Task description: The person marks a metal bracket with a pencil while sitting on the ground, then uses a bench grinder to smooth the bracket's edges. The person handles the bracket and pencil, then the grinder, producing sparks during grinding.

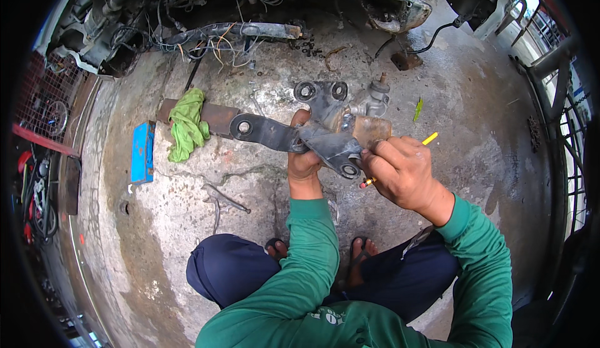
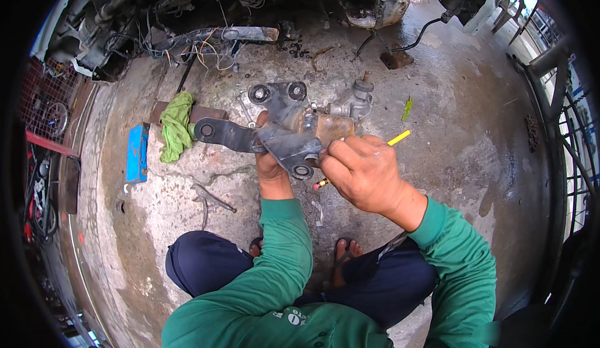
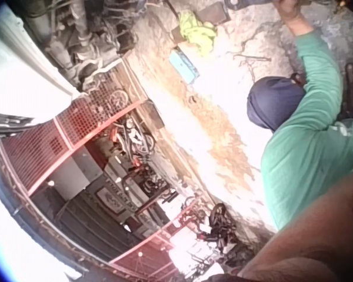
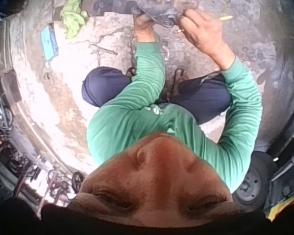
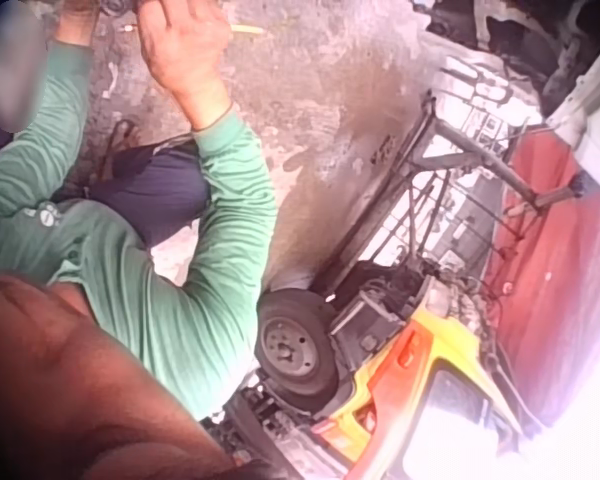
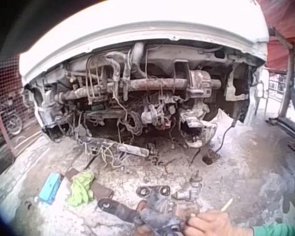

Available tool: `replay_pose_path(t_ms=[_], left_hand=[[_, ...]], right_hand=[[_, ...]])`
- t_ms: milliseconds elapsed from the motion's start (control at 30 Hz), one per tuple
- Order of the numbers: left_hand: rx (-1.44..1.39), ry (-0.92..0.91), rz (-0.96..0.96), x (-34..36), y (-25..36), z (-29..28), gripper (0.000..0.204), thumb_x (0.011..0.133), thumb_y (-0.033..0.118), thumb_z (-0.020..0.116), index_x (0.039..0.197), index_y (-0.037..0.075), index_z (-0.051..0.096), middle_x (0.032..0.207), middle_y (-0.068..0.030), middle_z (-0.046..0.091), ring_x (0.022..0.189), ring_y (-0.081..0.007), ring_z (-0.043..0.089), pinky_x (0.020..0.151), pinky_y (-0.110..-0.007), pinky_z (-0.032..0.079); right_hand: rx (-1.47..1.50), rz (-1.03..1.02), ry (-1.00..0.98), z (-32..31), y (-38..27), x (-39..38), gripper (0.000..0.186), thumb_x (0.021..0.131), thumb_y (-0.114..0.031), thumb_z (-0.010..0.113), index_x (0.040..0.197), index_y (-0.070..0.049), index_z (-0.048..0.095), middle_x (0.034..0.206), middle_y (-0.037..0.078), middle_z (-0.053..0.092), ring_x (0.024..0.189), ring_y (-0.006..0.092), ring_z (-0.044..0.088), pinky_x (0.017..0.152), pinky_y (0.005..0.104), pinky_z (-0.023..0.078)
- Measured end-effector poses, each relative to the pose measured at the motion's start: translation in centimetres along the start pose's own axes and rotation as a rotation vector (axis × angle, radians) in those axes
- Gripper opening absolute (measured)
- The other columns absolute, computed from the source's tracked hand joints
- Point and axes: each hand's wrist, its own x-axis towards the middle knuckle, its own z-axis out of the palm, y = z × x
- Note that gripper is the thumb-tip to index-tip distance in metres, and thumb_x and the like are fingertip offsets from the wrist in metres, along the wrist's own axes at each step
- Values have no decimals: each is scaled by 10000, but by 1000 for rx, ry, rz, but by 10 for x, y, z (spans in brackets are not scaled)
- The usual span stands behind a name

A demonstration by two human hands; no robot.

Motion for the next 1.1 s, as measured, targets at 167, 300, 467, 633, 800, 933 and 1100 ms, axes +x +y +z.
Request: replay_pose_path(t_ms=[167,300,467,633,800,933,1100], left_hand=[[341,99,-158,7,7,2,809,729,163,826,1434,31,453,1322,-168,597,1194,-307,627,1049,-447,513],[416,46,-283,16,5,15,590,795,213,783,1278,-32,550,1164,-120,657,1071,-205,631,953,-353,497],[393,129,-303,15,-12,7,551,915,352,762,1266,-33,582,1200,-122,652,1104,-199,615,955,-327,482],[361,127,-344,13,-18,-3,602,929,437,746,1283,-21,578,1221,-120,644,1117,-195,612,958,-325,483],[353,117,-368,14,-15,2,581,959,440,708,1294,-16,577,1231,-114,645,1126,-187,613,958,-322,486],[338,133,-415,15,-14,3,563,983,426,680,1307,-21,571,1236,-112,650,1118,-180,624,950,-321,497],[274,154,-428,15,-18,-2,606,985,466,659,1325,-26,563,1245,-123,655,1115,-199,649,941,-328,528]], right_hand=[[328,430,13,12,20,-9,180,789,-107,773,834,-35,614,731,91,558,645,328,590,581,409,463],[541,802,-62,26,39,-24,211,855,-114,780,836,17,614,750,123,604,633,218,577,588,361,439],[626,777,-104,38,62,-38,170,899,-98,775,886,21,655,787,28,626,724,108,597,641,279,470],[757,829,-129,44,74,-49,195,904,-119,779,882,18,642,798,24,618,734,110,591,650,284,474],[911,968,-127,48,71,-52,177,914,-108,768,882,-3,629,779,10,608,729,100,572,655,288,475],[971,986,-85,52,73,-56,173,917,-91,760,863,-17,612,775,1,605,718,96,564,659,280,480],[952,985,-90,52,68,-53,174,910,-94,767,871,4,629,763,17,626,691,103,579,635,281,492]])
